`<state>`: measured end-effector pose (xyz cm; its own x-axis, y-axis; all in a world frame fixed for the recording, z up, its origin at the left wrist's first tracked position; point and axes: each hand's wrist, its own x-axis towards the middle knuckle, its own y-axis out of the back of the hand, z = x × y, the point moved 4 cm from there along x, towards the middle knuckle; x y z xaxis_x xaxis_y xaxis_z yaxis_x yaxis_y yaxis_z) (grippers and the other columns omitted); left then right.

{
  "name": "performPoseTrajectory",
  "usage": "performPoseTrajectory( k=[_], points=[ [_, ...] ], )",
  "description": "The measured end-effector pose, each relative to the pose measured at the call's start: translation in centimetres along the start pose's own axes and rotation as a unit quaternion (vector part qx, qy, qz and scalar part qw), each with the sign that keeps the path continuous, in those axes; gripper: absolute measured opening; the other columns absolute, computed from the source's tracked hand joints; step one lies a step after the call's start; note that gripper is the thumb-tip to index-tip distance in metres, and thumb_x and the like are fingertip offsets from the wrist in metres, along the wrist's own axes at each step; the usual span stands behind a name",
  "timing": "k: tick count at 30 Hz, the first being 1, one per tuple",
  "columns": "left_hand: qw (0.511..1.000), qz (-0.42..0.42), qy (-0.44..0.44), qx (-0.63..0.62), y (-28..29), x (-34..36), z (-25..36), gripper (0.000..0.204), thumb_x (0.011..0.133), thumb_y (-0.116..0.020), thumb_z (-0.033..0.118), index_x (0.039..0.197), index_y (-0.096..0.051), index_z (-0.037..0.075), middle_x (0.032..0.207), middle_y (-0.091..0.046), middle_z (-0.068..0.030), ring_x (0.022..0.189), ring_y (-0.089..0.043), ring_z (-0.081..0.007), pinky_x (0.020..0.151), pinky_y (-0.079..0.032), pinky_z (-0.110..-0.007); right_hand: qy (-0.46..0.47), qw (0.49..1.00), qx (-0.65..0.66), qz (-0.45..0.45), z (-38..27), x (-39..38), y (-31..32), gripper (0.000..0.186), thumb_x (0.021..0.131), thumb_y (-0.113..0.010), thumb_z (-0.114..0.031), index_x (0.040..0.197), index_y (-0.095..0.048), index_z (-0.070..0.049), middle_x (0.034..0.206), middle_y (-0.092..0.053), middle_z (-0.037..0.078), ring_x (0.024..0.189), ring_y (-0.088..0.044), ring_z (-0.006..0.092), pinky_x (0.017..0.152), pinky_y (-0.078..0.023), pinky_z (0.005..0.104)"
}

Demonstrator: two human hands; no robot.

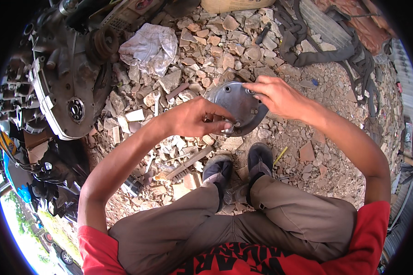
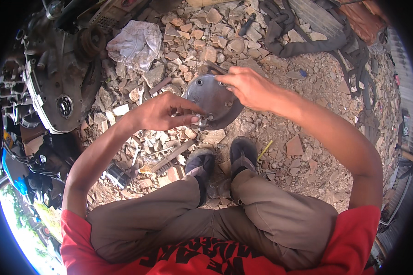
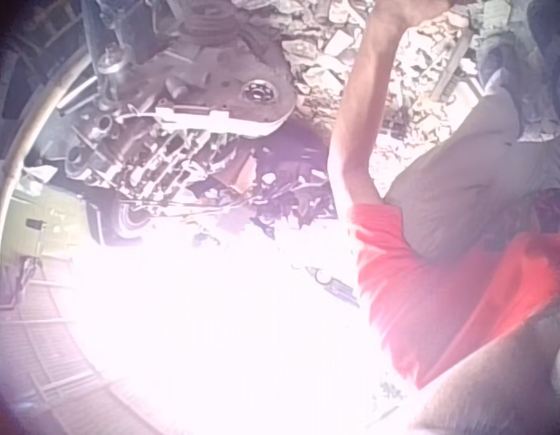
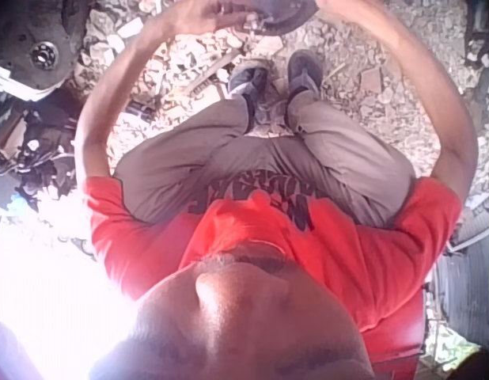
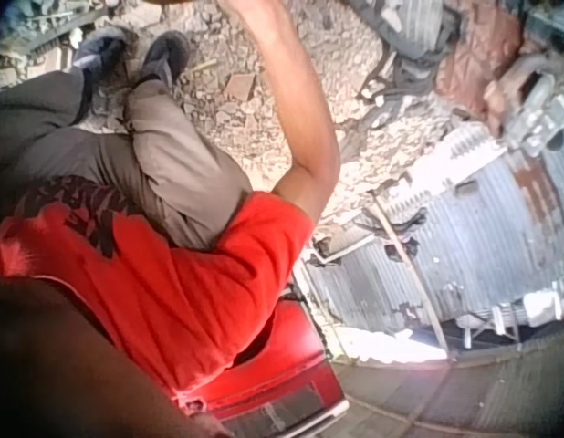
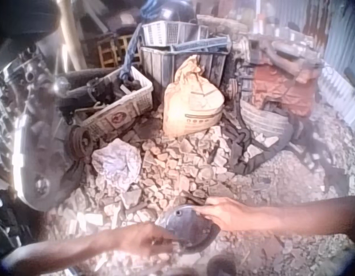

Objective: The person is sitting on the ground and using a wrench to tighten bolts on a circular metal part. The person holds the part with one hand and turns the wrench with the other, working on different bolts around the perimeter.

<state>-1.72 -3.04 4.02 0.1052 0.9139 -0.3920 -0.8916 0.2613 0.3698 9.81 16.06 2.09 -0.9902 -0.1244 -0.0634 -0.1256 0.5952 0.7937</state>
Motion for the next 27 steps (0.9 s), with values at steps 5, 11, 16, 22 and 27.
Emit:
performPoseTrajectory(
  k=[5,11,16,22,27],
  points=[
    [0.986,0.122,-0.072,0.086,0.6,0.2,0.1,0.032,0.096,-0.066,0.027,0.117,-0.071,0.003,0.106,-0.074,-0.0197,0.1,-0.072,-0.0312,0.089,-0.056,-0.043,0.054,0.991,0.022,0.12,1.4,-1.2,1.1,0.041,0.094,-0.064,-0.01,0.134,-0.061,-0.002,0.088,-0.057,0.016,0.078,-0.06,0.0302,0.07,-0.05,0.0401],
    [0.958,0.241,-0.077,0.135,0.3,0.8,-1.8,0.051,0.093,-0.069,0.024,0.139,-0.053,0.007,0.137,-0.056,-0.019,0.128,-0.055,-0.0352,0.11,-0.043,-0.049,-0.271,0.921,0.279,0.025,-0.1,-1.5,-1.1,0.033,0.101,-0.06,-0.012,0.128,-0.061,0.007,0.091,-0.069,0.01,0.072,-0.068,0.0121,0.064,-0.057,0.0279],
    [0.957,0.239,-0.069,0.151,-0.9,1.9,-2.5,0.056,0.094,-0.066,0.022,0.144,-0.045,0.008,0.148,-0.044,-0.018,0.137,-0.045,-0.037,0.114,-0.039,-0.047,-0.275,0.901,0.334,0.027,-0.5,-1.2,-2.0,0.025,0.1,-0.061,-0.011,0.117,-0.066,0.007,0.086,-0.072,0.012,0.069,-0.072,0.0162,0.057,-0.057,0.0284],
    [0.962,0.235,-0.085,0.107,-1.7,2.3,-3.7,0.055,0.098,-0.058,0.025,0.148,-0.041,0.009,0.153,-0.037,-0.0227,0.141,-0.039,-0.0416,0.118,-0.033,-0.049,-0.288,0.873,0.389,0.057,-0.3,-1.3,-2.5,0.043,0.098,-0.067,-0.014,0.128,-0.057,0.014,0.091,-0.073,0.015,0.067,-0.071,0.016,0.054,-0.056,0.029],
    [0.958,0.246,-0.095,0.113,-2.3,2.4,-4.4,0.054,0.1,-0.052,0.027,0.149,-0.04,0.009,0.154,-0.035,-0.0239,0.142,-0.038,-0.0418,0.118,-0.032,-0.048,-0.285,0.869,0.395,0.085,-0.1,-1.3,-3.3,0.037,0.098,-0.067,-0.016,0.127,-0.063,0.007,0.079,-0.07,0.006,0.057,-0.066,0.0112,0.05,-0.055,0.0252]
  ],
)
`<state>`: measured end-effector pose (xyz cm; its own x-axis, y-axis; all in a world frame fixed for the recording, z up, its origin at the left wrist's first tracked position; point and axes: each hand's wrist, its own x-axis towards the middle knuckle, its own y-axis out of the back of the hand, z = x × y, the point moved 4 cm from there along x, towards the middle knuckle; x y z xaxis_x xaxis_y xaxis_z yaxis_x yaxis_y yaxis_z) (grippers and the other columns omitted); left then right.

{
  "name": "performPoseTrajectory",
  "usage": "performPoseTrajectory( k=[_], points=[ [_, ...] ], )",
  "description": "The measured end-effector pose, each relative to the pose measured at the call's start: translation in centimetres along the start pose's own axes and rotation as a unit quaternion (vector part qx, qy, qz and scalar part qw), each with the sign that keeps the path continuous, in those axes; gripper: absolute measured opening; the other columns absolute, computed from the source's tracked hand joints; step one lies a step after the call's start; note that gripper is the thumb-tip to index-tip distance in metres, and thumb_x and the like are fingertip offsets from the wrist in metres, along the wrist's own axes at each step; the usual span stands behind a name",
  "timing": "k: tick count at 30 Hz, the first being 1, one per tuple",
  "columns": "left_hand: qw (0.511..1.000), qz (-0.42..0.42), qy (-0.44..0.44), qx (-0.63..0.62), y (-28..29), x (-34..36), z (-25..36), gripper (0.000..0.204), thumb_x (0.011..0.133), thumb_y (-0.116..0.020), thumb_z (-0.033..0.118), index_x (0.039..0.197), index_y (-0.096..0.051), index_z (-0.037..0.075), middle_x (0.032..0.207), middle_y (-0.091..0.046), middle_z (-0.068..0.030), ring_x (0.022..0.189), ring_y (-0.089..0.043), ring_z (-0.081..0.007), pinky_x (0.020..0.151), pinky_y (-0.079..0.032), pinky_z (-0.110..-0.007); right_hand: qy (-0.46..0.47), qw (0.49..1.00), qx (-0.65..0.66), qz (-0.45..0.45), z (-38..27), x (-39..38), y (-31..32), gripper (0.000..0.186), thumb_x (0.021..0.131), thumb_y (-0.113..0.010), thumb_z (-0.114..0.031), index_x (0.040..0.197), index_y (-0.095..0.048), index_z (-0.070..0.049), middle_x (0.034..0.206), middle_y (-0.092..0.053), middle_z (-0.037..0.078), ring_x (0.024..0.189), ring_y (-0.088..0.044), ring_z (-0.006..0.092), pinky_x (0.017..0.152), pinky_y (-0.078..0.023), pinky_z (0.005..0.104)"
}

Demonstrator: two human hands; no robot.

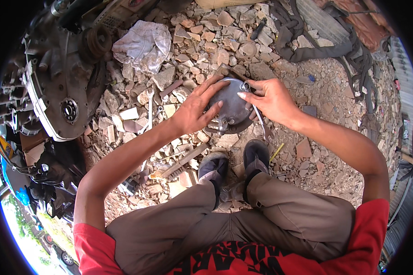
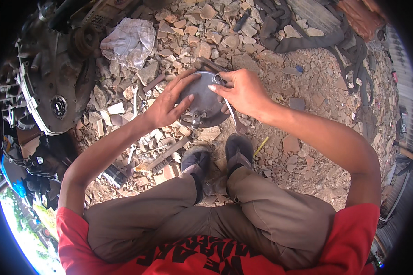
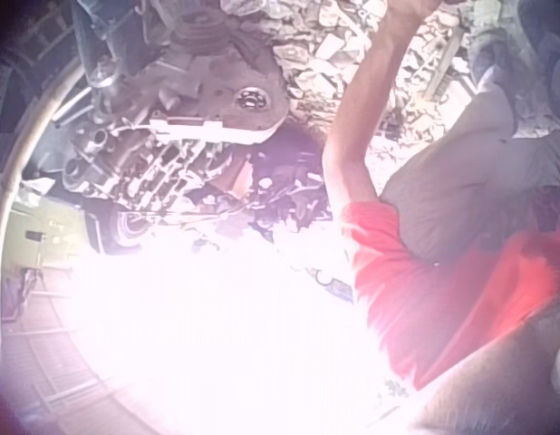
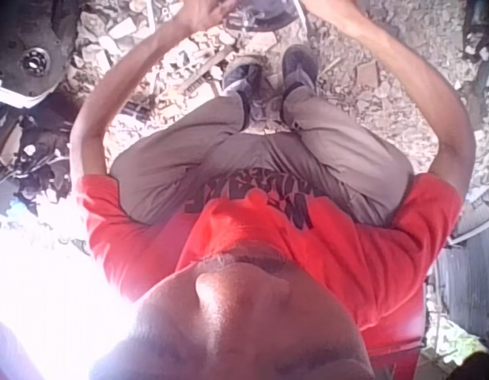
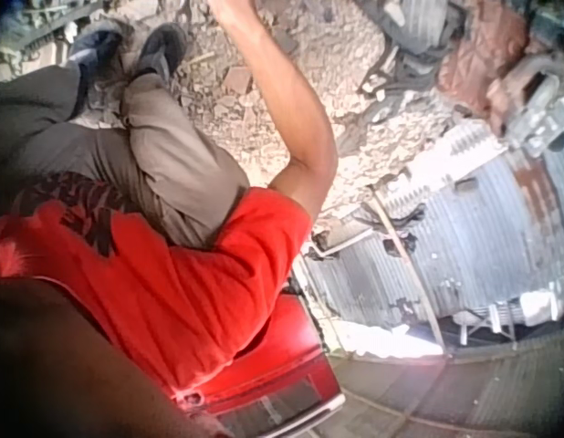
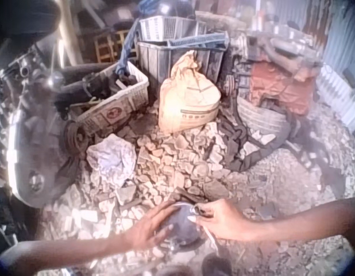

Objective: The person is sitting on the ground and using a wrench to tighten bolts on a circular metal part. The person holds the part with one hand and turns the wrench with the other, working on different bolts around the perimeter.

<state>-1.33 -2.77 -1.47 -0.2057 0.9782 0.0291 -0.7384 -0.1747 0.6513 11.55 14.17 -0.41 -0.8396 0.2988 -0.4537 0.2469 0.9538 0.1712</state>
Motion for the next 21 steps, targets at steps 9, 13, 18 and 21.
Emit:
performPoseTrajectory(
  k=[9,13,18,21],
  points=[
    [1.0,0.006,-0.013,-0.015,0.0,0.2,-0.2,0.053,0.1,-0.053,0.026,0.148,-0.041,0.008,0.153,-0.036,-0.0239,0.14,-0.04,-0.0419,0.116,-0.035,-0.049,0.101,0.979,-0.175,0.013,-0.9,-0.4,0.0,0.044,0.099,-0.065,-0.018,0.13,-0.057,0.013,0.073,-0.071,0.013,0.054,-0.063,0.01,0.048,-0.05,0.03],
    [1.0,0.013,-0.015,0.005,0.1,-0.1,-0.5,0.053,0.099,-0.053,0.025,0.148,-0.041,0.008,0.152,-0.038,-0.0237,0.139,-0.042,-0.042,0.115,-0.036,-0.049,0.165,0.93,-0.321,-0.073,-2.4,1.0,1.6,0.04,0.095,-0.069,-0.019,0.13,-0.063,0.0,0.078,-0.071,0.02,0.061,-0.068,0.0231,0.06,-0.054,0.0391],
    [1.0,0.003,-0.018,0.0,0.0,0.5,-0.1,0.052,0.101,-0.049,0.028,0.148,-0.04,0.007,0.152,-0.037,-0.0211,0.14,-0.041,-0.0394,0.116,-0.035,-0.048,0.466,0.712,-0.514,-0.108,-2.8,2.8,4.7,0.046,0.091,-0.069,-0.015,0.136,-0.063,-0.021,0.079,-0.062,0.012,0.069,-0.062,0.0269,0.069,-0.054,0.0409],
    [1.0,0.004,-0.012,0.0,0.0,0.2,-0.3,0.052,0.1,-0.05,0.027,0.148,-0.04,0.008,0.152,-0.038,-0.0216,0.139,-0.042,-0.0402,0.115,-0.036,-0.048,0.446,0.784,-0.431,-0.042,-3.4,2.2,5.0,0.047,0.093,-0.068,-0.017,0.139,-0.061,-0.022,0.074,-0.054,0.008,0.07,-0.06,0.0267,0.069,-0.053,0.0368]
  ],
)
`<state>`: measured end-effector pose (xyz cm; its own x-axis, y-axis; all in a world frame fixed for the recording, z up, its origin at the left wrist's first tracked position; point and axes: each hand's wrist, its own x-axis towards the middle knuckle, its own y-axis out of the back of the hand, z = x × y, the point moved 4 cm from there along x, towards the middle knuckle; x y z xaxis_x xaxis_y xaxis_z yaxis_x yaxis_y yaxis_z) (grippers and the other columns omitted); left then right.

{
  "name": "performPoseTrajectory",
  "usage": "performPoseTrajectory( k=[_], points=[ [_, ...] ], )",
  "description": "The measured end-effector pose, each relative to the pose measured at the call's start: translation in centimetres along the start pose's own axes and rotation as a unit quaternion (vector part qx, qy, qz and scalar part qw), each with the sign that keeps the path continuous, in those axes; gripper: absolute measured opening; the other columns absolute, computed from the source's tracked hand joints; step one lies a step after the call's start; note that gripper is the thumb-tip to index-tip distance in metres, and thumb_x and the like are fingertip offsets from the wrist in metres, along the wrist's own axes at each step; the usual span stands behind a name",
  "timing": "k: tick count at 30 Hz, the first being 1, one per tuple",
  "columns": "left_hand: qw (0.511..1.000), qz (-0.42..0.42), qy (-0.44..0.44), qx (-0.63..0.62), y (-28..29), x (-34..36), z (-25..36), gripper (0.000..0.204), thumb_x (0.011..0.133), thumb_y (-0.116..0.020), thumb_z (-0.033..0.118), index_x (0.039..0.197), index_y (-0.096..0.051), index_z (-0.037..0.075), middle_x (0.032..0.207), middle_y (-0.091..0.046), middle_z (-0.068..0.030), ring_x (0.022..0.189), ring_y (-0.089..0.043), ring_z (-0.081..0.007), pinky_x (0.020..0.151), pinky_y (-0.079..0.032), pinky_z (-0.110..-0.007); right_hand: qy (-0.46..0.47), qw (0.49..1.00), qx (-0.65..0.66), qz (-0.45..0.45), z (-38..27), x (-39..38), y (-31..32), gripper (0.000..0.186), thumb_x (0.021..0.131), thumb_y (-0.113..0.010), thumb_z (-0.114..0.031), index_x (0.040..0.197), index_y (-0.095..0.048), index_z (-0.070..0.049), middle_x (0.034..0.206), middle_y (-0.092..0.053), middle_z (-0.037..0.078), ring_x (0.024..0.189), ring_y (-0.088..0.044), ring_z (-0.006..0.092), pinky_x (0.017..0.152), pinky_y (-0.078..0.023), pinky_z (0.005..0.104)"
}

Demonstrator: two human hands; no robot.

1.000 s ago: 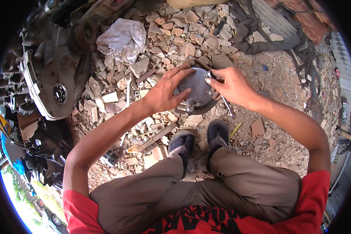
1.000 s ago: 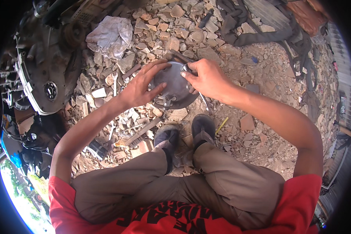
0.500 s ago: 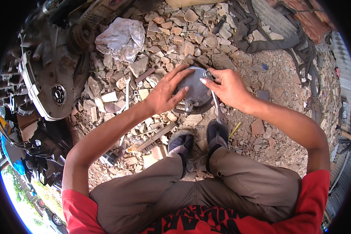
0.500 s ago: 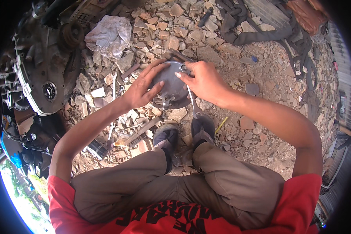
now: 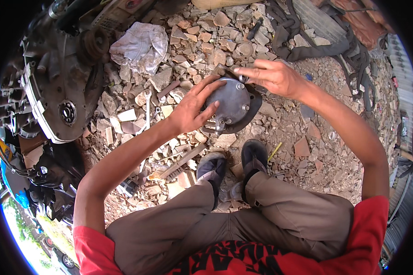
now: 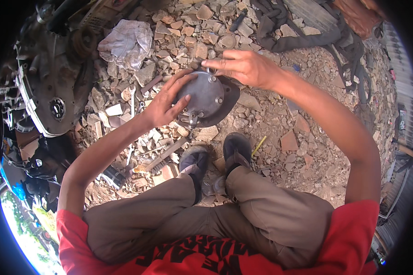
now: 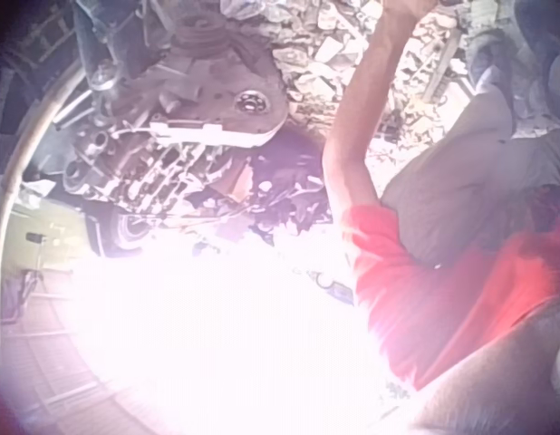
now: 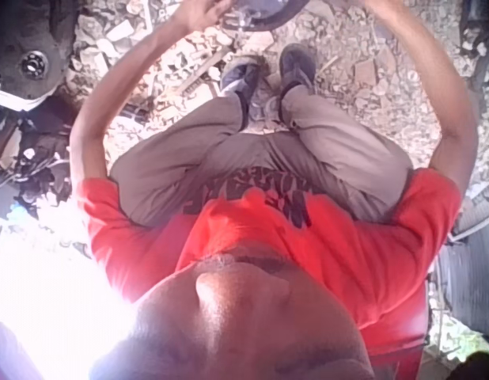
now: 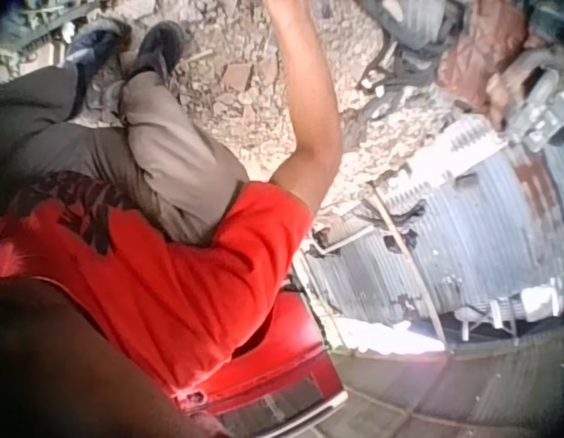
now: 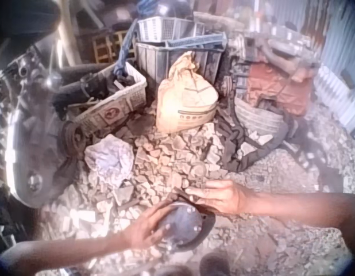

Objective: The person is sitting on the ground and using a wrench to tighten bolts on a circular metal part. The person holds the part with one hand and turns the wrench with the other, working on different bolts around the perimeter.

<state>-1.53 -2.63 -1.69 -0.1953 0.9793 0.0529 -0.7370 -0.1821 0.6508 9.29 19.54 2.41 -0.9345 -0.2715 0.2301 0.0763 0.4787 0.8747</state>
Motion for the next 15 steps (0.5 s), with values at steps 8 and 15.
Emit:
performPoseTrajectory(
  k=[8,15],
  points=[
    [1.0,0.009,-0.011,0.009,0.1,-0.2,-0.2,0.053,0.1,-0.051,0.028,0.149,-0.04,0.011,0.152,-0.039,-0.0226,0.138,-0.042,-0.0414,0.114,-0.036,-0.049,-0.324,0.901,0.285,0.045,-3.4,-2.1,-3.7,0.04,0.1,-0.061,-0.018,0.136,-0.06,-0.001,0.108,-0.074,0.017,0.068,-0.064,0.0117,0.065,-0.053,0.0326],
    [1.0,0.008,-0.007,0.013,0.0,0.1,0.0,0.052,0.1,-0.051,0.028,0.148,-0.041,0.011,0.152,-0.039,-0.0223,0.139,-0.042,-0.0408,0.114,-0.037,-0.05,-0.494,0.743,0.45,0.041,-5.9,-2.2,-5.2,0.046,0.099,-0.061,-0.016,0.14,-0.053,0.003,0.087,-0.073,0.019,0.067,-0.068,0.0179,0.065,-0.054,0.0373]
  ],
)
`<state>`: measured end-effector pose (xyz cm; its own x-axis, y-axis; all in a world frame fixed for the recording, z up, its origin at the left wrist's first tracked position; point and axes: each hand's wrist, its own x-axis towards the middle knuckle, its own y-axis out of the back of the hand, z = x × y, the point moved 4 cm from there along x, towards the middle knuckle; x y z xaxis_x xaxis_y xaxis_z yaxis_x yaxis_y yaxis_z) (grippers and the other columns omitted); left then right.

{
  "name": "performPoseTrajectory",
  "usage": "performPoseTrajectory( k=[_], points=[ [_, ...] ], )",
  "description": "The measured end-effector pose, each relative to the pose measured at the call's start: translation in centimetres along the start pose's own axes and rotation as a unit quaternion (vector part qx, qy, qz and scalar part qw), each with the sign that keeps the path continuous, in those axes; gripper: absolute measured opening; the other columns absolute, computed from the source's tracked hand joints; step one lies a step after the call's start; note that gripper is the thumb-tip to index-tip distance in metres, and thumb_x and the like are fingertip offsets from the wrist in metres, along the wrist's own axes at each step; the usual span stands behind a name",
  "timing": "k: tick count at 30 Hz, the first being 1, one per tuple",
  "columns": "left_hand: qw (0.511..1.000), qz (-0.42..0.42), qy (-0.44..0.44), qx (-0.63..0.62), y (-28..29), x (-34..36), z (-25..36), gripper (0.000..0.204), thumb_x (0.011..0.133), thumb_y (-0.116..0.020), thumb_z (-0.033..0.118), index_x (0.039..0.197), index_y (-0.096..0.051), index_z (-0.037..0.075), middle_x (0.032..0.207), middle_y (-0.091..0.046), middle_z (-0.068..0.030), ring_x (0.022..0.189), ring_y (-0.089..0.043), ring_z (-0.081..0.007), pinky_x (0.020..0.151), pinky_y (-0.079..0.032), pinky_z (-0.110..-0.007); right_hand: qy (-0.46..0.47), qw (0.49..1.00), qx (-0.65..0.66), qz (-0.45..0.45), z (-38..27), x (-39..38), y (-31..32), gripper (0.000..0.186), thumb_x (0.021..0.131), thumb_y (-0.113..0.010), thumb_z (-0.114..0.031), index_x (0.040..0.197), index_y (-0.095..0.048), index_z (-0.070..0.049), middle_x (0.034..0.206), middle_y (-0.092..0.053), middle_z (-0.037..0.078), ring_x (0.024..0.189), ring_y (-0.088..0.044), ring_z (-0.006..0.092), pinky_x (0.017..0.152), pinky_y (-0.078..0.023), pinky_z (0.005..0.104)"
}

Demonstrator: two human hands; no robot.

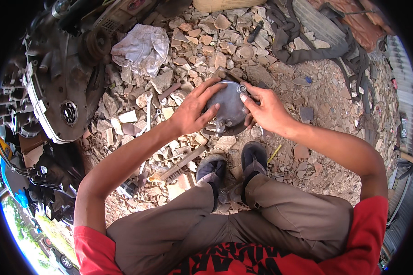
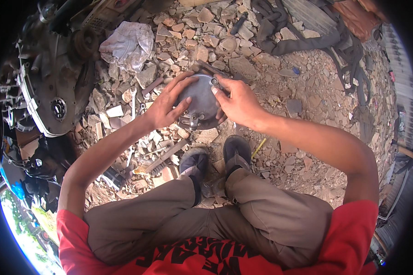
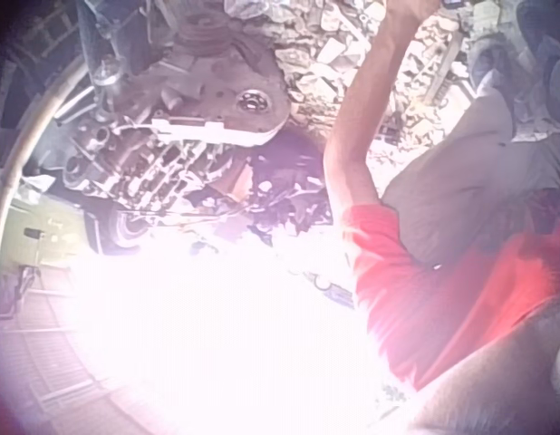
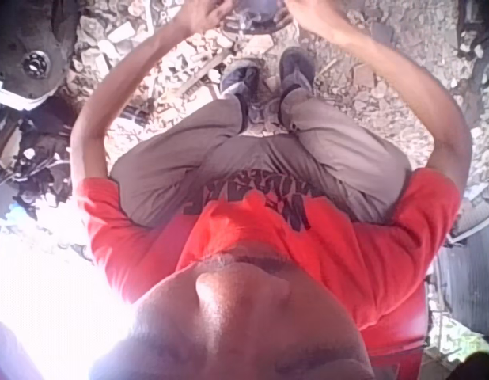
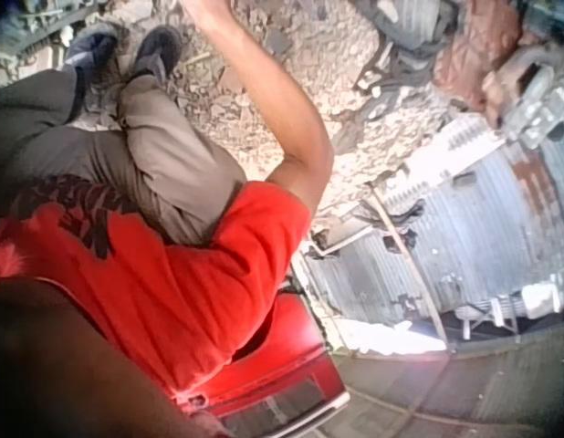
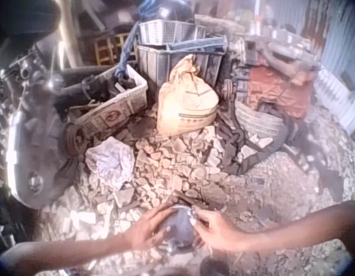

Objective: The person is sitting on the ground and using a wrench to tighten bolts on a circular metal part. The person holds the part with one hand and turns the wrench with the other, working on different bolts around the perimeter.

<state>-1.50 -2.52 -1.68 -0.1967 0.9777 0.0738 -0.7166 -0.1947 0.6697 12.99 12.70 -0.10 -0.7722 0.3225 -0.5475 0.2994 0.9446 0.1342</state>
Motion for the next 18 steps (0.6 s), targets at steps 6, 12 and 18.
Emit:
performPoseTrajectory(
  k=[6,12,18],
  points=[
    [1.0,0.006,0.0,-0.004,0.3,-0.4,-0.1,0.052,0.099,-0.051,0.027,0.148,-0.042,0.011,0.152,-0.039,-0.0215,0.138,-0.043,-0.0404,0.114,-0.037,-0.05,0.276,0.868,-0.412,-0.024,-2.0,1.8,2.5,0.048,0.099,-0.059,-0.014,0.147,-0.051,-0.014,0.079,-0.055,0.01,0.068,-0.059,0.0269,0.065,-0.049,0.0404],
    [1.0,-0.002,-0.005,-0.007,0.2,0.1,0.1,0.052,0.1,-0.051,0.028,0.148,-0.041,0.012,0.153,-0.038,-0.0211,0.139,-0.042,-0.0407,0.114,-0.036,-0.05,0.534,0.635,-0.552,-0.08,-4.7,4.1,6.2,0.05,0.089,-0.069,-0.015,0.136,-0.064,-0.031,0.086,-0.054,0.007,0.082,-0.054,0.0243,0.081,-0.045,0.0388],
    [1.0,-0.01,0.011,-0.001,-0.2,-0.7,0.1,0.053,0.1,-0.05,0.029,0.149,-0.04,0.011,0.153,-0.037,-0.0213,0.14,-0.041,-0.04,0.116,-0.035,-0.05,0.467,0.79,-0.397,-0.02,-7.0,2.4,5.2,0.034,0.093,-0.067,-0.012,0.127,-0.069,-0.013,0.088,-0.063,0.011,0.081,-0.062,0.0272,0.072,-0.05,0.0409]
  ],
)
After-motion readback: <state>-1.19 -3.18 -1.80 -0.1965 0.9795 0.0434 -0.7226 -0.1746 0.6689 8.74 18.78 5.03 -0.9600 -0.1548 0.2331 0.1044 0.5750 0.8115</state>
